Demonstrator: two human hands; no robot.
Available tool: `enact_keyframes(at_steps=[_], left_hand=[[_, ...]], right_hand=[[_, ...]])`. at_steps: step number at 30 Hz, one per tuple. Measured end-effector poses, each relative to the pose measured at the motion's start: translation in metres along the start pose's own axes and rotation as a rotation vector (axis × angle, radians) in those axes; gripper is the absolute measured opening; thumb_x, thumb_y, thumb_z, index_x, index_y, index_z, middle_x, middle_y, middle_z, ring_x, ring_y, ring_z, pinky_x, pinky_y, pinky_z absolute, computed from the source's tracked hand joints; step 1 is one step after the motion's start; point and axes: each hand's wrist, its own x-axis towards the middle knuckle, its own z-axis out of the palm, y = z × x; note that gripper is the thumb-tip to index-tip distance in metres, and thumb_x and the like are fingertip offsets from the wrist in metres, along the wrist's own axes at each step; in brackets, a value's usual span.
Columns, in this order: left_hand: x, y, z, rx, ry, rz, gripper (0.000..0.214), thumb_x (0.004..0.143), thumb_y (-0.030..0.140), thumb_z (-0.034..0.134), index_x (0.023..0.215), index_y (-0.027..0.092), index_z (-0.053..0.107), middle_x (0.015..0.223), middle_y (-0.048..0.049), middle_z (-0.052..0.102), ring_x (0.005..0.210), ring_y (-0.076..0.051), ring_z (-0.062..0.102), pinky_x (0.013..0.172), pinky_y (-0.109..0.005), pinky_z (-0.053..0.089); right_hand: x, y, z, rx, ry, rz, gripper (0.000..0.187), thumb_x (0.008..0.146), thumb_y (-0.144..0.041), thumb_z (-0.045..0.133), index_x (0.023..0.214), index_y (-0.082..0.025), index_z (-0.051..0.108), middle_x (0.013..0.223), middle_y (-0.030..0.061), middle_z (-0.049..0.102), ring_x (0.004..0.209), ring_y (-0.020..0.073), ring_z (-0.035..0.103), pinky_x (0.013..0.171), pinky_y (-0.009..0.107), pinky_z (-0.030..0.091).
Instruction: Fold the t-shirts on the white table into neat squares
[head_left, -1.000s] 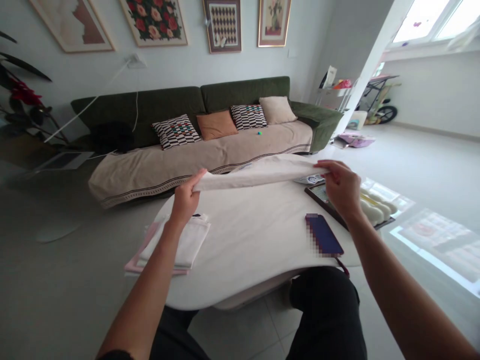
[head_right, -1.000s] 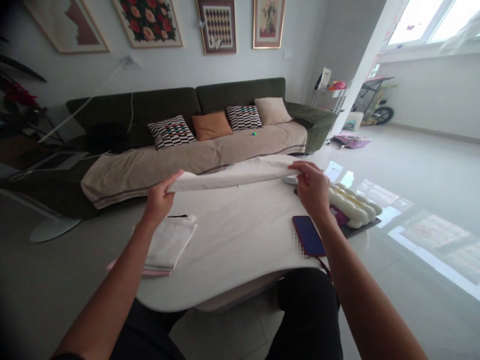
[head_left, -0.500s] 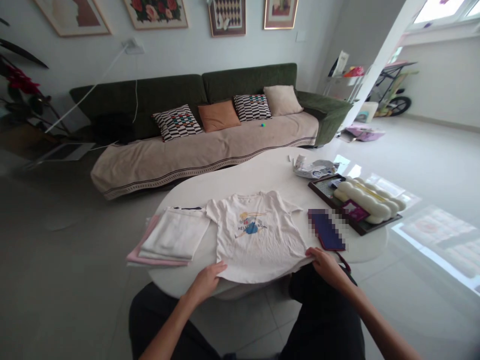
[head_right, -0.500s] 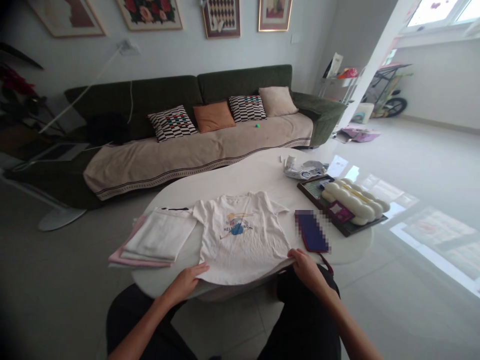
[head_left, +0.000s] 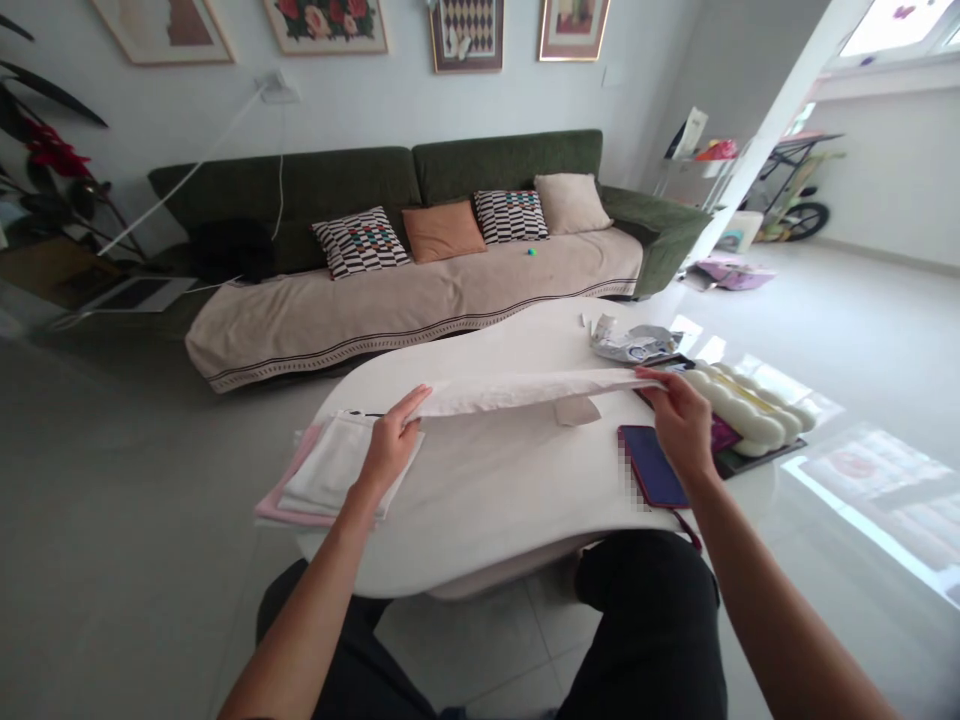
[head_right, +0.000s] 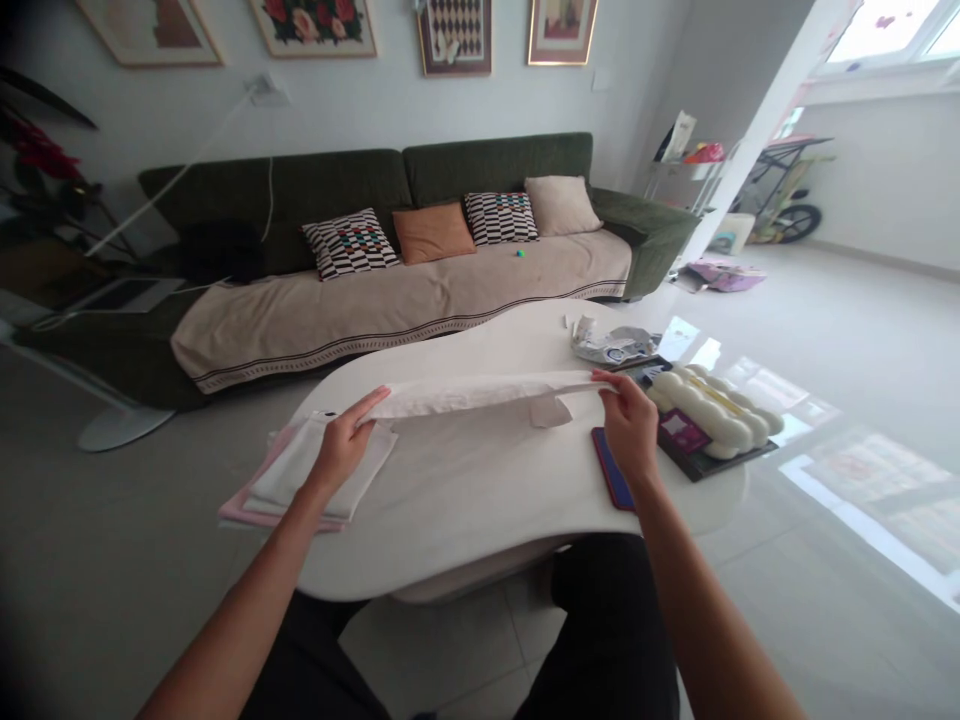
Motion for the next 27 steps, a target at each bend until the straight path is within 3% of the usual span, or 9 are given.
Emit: enact_keyframes(at_steps=[2,7,11,15,18,20,23,25,27], left_hand=[[-0.034,-0.002,-0.001,0.011,-0.132,-0.005,0.049,0.076,0.013,0.038,0.123,0.021,0.05,0.132,-0.0006,0.045,0.124,-0.013,0.037,0.107,-0.031,0.023],[-0.124,-0.027,0.028,0.017,-0.536,-0.239,0.053,0.069,0.008,0.037,0.116,0.022,0.057,0.131,-0.0017,0.046,0.121,-0.013,0.042,0.104,-0.03,0.029],[-0.157,-0.038,0.046,0.043,-0.713,-0.384,0.049,0.066,0.009,0.041,0.109,0.02,0.062,0.125,-0.0045,0.052,0.116,-0.015,0.047,0.101,-0.029,0.033],[-0.158,-0.037,0.045,0.11,-0.727,-0.378,0.04,0.072,0.019,0.047,0.108,0.021,0.063,0.122,-0.0064,0.055,0.115,-0.019,0.048,0.1,-0.032,0.033],[-0.15,-0.018,0.056,0.174,-0.71,-0.337,0.045,0.067,0.037,0.061,0.109,0.019,0.062,0.124,-0.0107,0.053,0.117,-0.027,0.044,0.101,-0.039,0.031],[-0.142,0.005,0.077,0.095,-0.672,-0.298,0.063,0.062,0.045,0.066,0.118,0.019,0.055,0.129,-0.0121,0.047,0.121,-0.029,0.038,0.103,-0.04,0.029],[-0.125,0.042,0.122,-0.191,-0.563,-0.216,0.071,0.067,0.043,0.064,0.129,0.018,0.041,0.132,-0.0123,0.042,0.121,-0.025,0.039,0.101,-0.036,0.031],[-0.112,0.057,0.151,-0.329,-0.467,-0.272,0.05,0.075,0.039,0.055,0.12,0.018,0.046,0.113,-0.012,0.057,0.103,-0.022,0.055,0.088,-0.034,0.043],[-0.102,0.063,0.172,-0.416,-0.395,-0.405,0.031,0.081,0.04,0.045,0.101,0.018,0.053,0.084,-0.0075,0.064,0.073,-0.018,0.063,0.067,-0.029,0.049]], right_hand=[[-0.036,0.002,-0.012,0.039,-0.001,0.097,0.031,0.08,-0.031,0.043,0.104,-0.019,0.058,0.107,0.0074,0.062,0.086,0.0175,0.058,0.074,0.029,0.045],[-0.136,0.04,-0.02,-0.068,-0.29,0.299,0.029,0.077,-0.034,0.044,0.097,-0.021,0.061,0.099,0.007,0.065,0.083,0.0216,0.061,0.075,0.033,0.046],[-0.177,0.061,-0.019,-0.155,-0.444,0.342,0.022,0.074,-0.031,0.045,0.088,-0.026,0.062,0.082,0.0029,0.067,0.075,0.0227,0.062,0.071,0.035,0.047],[-0.188,0.066,-0.018,-0.141,-0.376,0.363,0.016,0.074,-0.033,0.047,0.081,-0.027,0.061,0.089,0.0032,0.065,0.082,0.0231,0.061,0.077,0.036,0.046],[-0.186,0.049,-0.004,-0.091,-0.262,0.506,0.021,0.076,-0.038,0.046,0.085,-0.024,0.059,0.085,0.0054,0.063,0.073,0.0221,0.062,0.07,0.036,0.049],[-0.18,0.023,0.015,0.016,-0.233,0.518,0.024,0.078,-0.039,0.044,0.087,-0.022,0.059,0.079,0.0054,0.062,0.071,0.0208,0.062,0.068,0.034,0.05],[-0.17,-0.026,0.044,0.236,-0.33,0.325,0.022,0.08,-0.036,0.046,0.087,-0.022,0.061,0.09,0.0067,0.06,0.086,0.0208,0.059,0.076,0.033,0.049],[-0.171,-0.05,0.056,0.349,-0.376,0.266,0.023,0.08,-0.034,0.048,0.096,-0.023,0.06,0.104,0.0074,0.057,0.098,0.0212,0.056,0.083,0.034,0.047],[-0.181,-0.06,0.062,0.408,-0.286,0.359,0.035,0.08,-0.035,0.049,0.113,-0.026,0.051,0.114,0.0086,0.053,0.103,0.0219,0.054,0.083,0.035,0.047]])
